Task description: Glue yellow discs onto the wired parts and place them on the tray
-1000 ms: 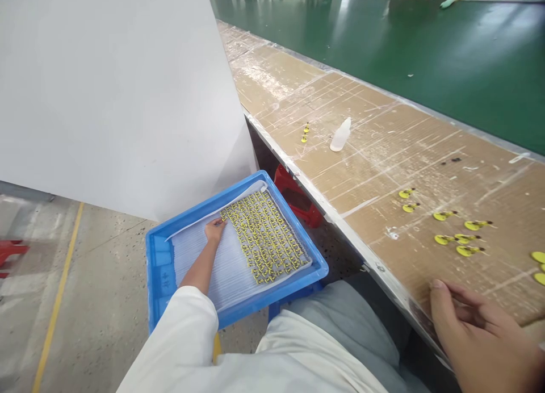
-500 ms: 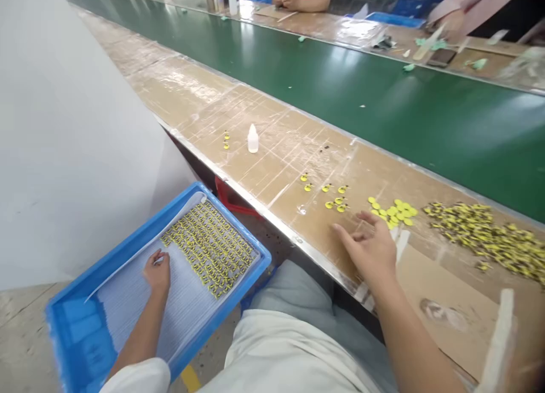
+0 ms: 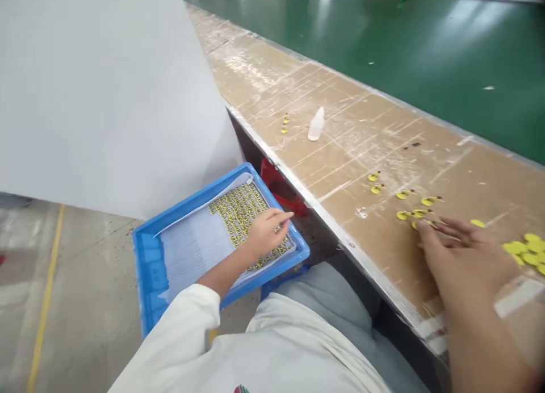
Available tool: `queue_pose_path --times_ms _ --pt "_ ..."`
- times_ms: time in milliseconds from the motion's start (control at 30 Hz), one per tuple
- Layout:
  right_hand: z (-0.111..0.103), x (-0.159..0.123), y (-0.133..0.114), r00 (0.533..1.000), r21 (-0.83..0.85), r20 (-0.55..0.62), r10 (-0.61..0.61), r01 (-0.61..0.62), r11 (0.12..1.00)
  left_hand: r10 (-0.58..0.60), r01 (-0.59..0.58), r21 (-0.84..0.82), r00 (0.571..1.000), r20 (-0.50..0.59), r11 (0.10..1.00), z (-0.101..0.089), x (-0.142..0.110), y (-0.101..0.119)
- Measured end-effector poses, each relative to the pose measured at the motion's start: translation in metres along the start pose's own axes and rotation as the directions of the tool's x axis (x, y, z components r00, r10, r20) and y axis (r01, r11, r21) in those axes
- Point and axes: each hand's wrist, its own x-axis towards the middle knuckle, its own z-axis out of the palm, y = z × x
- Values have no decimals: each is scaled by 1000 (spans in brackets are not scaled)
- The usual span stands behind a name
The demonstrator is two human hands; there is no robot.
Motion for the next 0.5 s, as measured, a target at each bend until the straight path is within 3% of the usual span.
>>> queue_pose_path --times_ms 100,167,233,367,500 --pt "-7 -28 -19 996 173 -14 85 -82 982 267 -261 -62 956 125 963 11 14 31" --pt "-12 -54 -31 983 308 25 184 -183 934 375 -357 -130 912 165 925 17 20 51" --pt "-13 -80 -41 960 451 98 261 -277 848 415 -372 -218 887 205 902 22 23 69" --pt "-8 -115 -49 949 584 222 224 -314 749 432 -329 -356 862 266 875 33 21 91" --pt "-3 -125 -50 919 594 332 212 -379 710 423 -311 -406 879 222 859 38 12 95"
